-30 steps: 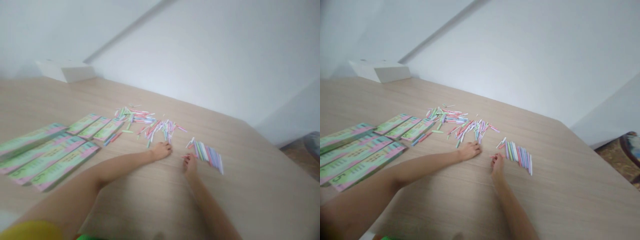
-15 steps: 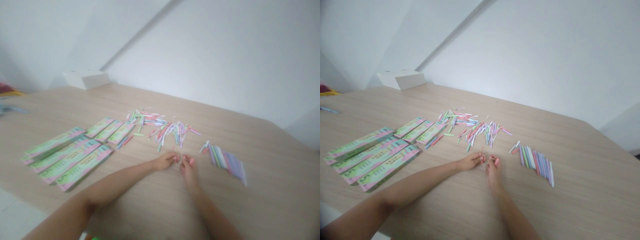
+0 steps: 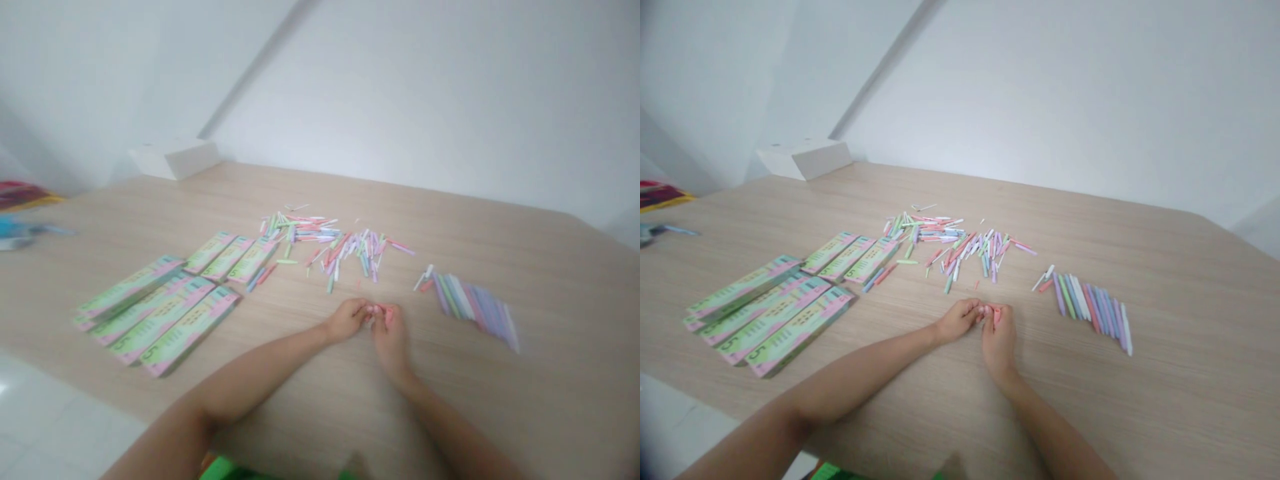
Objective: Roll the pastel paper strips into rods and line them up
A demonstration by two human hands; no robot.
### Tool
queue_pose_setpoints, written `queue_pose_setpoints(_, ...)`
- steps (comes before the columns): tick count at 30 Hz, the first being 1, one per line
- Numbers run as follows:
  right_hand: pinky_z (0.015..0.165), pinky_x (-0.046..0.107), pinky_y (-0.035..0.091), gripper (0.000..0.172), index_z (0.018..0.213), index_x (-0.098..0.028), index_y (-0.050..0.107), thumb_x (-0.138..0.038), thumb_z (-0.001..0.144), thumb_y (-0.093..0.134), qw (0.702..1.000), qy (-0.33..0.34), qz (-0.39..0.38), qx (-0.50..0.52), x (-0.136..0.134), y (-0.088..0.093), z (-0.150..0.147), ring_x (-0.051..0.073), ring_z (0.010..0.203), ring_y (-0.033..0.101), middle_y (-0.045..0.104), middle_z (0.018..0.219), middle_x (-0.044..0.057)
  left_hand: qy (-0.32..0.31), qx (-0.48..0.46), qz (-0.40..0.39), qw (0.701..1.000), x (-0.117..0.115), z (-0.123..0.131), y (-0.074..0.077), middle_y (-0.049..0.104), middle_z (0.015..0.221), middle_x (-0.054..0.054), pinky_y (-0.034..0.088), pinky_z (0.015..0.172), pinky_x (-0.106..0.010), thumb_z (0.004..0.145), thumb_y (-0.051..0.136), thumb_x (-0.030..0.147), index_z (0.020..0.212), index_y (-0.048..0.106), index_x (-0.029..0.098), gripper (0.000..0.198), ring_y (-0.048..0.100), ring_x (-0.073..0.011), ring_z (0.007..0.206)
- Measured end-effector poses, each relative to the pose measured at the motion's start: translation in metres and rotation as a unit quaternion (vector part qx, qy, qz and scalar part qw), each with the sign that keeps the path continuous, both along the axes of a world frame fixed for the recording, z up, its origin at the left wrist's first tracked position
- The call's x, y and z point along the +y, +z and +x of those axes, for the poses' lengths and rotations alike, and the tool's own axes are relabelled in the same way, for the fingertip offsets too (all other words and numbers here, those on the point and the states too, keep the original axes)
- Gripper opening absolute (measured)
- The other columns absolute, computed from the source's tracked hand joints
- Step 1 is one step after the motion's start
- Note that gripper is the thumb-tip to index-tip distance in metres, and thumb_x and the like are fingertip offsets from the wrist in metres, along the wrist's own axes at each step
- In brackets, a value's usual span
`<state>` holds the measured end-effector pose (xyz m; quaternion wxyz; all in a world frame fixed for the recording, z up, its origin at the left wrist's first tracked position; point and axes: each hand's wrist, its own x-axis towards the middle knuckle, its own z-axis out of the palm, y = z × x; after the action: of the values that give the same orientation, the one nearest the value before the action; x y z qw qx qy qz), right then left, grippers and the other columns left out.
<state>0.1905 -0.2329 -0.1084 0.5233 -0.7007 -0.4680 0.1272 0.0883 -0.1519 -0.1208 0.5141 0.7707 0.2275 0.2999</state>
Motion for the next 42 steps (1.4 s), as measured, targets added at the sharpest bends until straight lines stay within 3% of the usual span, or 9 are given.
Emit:
queue_pose_setpoints(3,0.055,0.029,0.038,0.025,0.08,-0.023,0.047,-0.046,0.087,0.046,0.999,-0.025,-0.028,0.032,-0.001,0.0,0.001,0.017,0.059,0.051,0.054,0.064,-0.001,0.094,0.008,0.054,0.994,0.006,-0.003,0.0,0.061,0.077,-0.003,0.044,0.075,-0.027,0.093,0.036,0.021,0.101,0.057,0.012,0.024,0.056,-0.014,0.076)
queue_pose_setpoints(7,0.043,0.026,0.031,0.028,0.072,-0.024,0.042,-0.048,0.083,0.051,0.98,-0.011,-0.015,0.198,0.001,0.002,0.0,0.011,0.044,0.041,0.047,0.054,-0.005,0.126,0.11,0.284,0.944,0.049,-0.015,0.011,0.063,0.108,-0.009,0.038,0.096,-0.034,0.086,0.043,0.008,0.123,0.052,0.015,0.039,0.051,-0.0196,0.106)
queue_pose_setpoints(13,0.034,0.021,0.015,0.04,0.063,-0.023,0.035,-0.051,0.07,0.064,0.92,0.015,0.02,0.392,0.008,0.004,0.005,0.004,0.035,0.027,0.042,0.047,-0.008,-0.094,0.243,0.476,0.84,0.112,-0.011,0.03,0.062,0.111,-0.005,0.036,0.09,-0.03,0.092,0.046,0.017,0.113,0.063,0.025,0.029,0.049,-0.0178,0.104)
queue_pose_setpoints(17,0.033,0.019,0.012,0.041,0.064,-0.022,0.036,-0.051,0.066,0.066,0.903,0.031,0.033,0.427,0.007,0.001,0.007,0.002,0.033,0.025,0.046,0.052,-0.008,-0.118,0.254,0.535,0.797,0.115,-0.003,0.035,0.063,0.105,-0.008,0.036,0.085,-0.03,0.091,0.049,0.023,0.1,0.065,0.02,0.018,0.047,-0.0203,0.107)
queue_pose_setpoints(21,0.032,0.019,0.014,0.039,0.069,-0.021,0.042,-0.048,0.063,0.069,0.895,0.036,0.049,0.441,0.011,-0.002,0.012,0.001,0.035,0.029,0.054,0.063,-0.006,-0.071,0.262,0.505,0.819,0.092,-0.003,0.033,0.062,0.097,-0.012,0.038,0.086,-0.031,0.092,0.047,0.025,0.093,0.062,0.013,0.019,0.05,-0.0208,0.101)
queue_pose_setpoints(25,0.032,0.017,0.015,0.043,0.069,-0.021,0.042,-0.048,0.059,0.073,0.895,0.045,0.057,0.44,0.018,0.001,0.022,0.001,0.035,0.026,0.046,0.057,-0.009,-0.015,0.187,0.384,0.904,0.054,-0.015,0.029,0.06,0.093,-0.009,0.041,0.082,-0.027,0.094,0.038,0.02,0.101,0.056,0.013,0.02,0.053,-0.0166,0.092)
queue_pose_setpoints(28,0.033,0.017,0.015,0.044,0.07,-0.022,0.041,-0.05,0.061,0.073,0.903,0.082,0.039,0.421,0.018,0.002,0.023,0.001,0.035,0.025,0.042,0.054,-0.011,-0.041,0.094,0.291,0.951,0.029,-0.028,0.026,0.057,0.09,-0.008,0.042,0.082,-0.027,0.095,0.033,0.025,0.093,0.054,0.014,0.023,0.052,-0.0155,0.087)
queue_pose_setpoints(33,0.035,0.018,0.015,0.038,0.075,-0.023,0.046,-0.055,0.072,0.065,0.917,0.209,-0.026,0.34,0.01,0.006,0.012,0.004,0.036,0.025,0.038,0.048,-0.011,-0.127,0.071,0.219,0.965,0.006,-0.046,0.024,0.053,0.079,-0.006,0.042,0.08,-0.029,0.097,0.027,0.032,0.079,0.052,0.015,0.035,0.05,-0.0154,0.079)
queue_pose_setpoints(42,0.044,0.021,0.028,0.04,0.071,-0.022,0.047,-0.058,0.074,0.064,0.913,0.286,-0.09,0.277,0.001,0.006,0.015,0.008,0.041,0.036,0.048,0.046,-0.007,-0.083,0.107,0.239,0.962,-0.013,-0.047,0.023,0.051,0.076,-0.004,0.042,0.076,-0.027,0.083,0.038,0.01,0.073,0.043,0.019,0.014,0.048,-0.0156,0.075)
